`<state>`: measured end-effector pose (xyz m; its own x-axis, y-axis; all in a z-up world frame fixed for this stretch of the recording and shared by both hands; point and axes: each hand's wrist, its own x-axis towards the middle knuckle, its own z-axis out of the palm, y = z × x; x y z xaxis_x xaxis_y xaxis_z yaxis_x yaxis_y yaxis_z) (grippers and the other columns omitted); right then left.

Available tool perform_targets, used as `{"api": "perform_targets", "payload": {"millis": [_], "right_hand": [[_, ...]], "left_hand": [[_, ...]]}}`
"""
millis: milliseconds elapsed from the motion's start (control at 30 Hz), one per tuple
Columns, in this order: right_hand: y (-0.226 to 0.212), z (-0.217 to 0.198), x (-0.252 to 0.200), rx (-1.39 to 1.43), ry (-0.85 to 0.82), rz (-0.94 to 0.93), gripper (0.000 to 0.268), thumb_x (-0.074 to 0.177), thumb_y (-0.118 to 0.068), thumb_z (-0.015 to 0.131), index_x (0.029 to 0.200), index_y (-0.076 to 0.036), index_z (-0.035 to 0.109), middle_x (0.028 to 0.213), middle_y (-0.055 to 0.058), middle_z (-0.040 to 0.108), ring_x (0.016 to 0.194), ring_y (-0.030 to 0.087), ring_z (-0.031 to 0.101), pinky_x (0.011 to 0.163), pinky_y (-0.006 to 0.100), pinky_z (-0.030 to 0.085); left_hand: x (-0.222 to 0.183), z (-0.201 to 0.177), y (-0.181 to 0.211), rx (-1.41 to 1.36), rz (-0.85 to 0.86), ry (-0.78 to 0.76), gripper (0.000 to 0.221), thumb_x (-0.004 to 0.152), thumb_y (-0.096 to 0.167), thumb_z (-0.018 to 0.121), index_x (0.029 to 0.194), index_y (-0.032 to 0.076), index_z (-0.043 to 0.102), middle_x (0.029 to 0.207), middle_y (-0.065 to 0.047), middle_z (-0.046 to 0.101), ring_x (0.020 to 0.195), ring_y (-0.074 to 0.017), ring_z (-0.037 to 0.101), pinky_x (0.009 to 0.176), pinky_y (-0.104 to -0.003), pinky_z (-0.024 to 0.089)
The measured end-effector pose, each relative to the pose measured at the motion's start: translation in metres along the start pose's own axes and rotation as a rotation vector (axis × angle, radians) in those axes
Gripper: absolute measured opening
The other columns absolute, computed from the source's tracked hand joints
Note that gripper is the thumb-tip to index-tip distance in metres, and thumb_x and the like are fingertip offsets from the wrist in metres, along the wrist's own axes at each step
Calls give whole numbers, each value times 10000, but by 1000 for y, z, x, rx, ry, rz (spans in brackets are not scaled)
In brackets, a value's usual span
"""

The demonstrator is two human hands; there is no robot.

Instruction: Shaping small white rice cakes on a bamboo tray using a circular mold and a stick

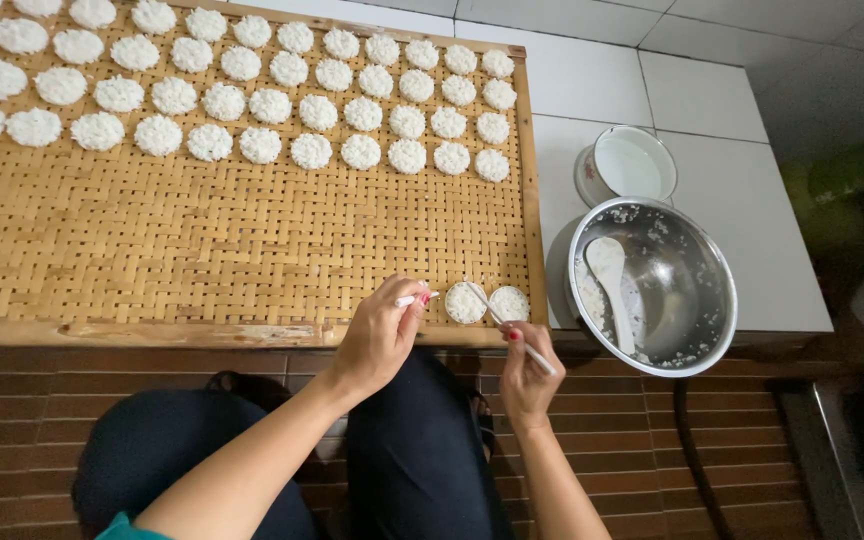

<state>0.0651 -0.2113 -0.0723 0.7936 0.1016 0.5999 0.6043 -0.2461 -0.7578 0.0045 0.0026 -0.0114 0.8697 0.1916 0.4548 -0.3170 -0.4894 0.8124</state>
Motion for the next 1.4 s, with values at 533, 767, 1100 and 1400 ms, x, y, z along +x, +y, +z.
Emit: {"api": "perform_targets", "payload": {"millis": [533,767,1100,1400], "right_hand": [[24,-41,15,91,168,20,213,1099,-158,498,1059,-52,678,888,138,717,787,213,667,754,317,540],[-22,-30,23,-77,-15,91,187,1049,-145,589,996,-36,732,851,154,753,741,229,709,696,359,559],[-23,-19,21,-142,-86,214,255,1061,-252,567,988,-88,747,813,99,778,700,208,707,683,346,581],[-27,-19,26,-178,-82,141,247,1073,-239,580,941,-115,748,760,63,759,665,204,700,684,344,569]], "left_hand": [[4,-3,6,4,0,16,151,1002,42,531,1054,-3,666,905,-178,676,852,-405,718,701,-453,604],[5,4,-1,-13,-24,5,177,1000,44,531,1096,16,677,931,-196,695,885,-424,714,733,-469,593],[-6,22,-29,-44,-84,8,161,1005,70,547,1096,42,677,946,-205,721,875,-421,719,748,-479,594],[-5,17,-26,-32,-87,-19,151,1014,91,514,1058,43,651,919,-208,706,874,-440,710,733,-487,587]]}}
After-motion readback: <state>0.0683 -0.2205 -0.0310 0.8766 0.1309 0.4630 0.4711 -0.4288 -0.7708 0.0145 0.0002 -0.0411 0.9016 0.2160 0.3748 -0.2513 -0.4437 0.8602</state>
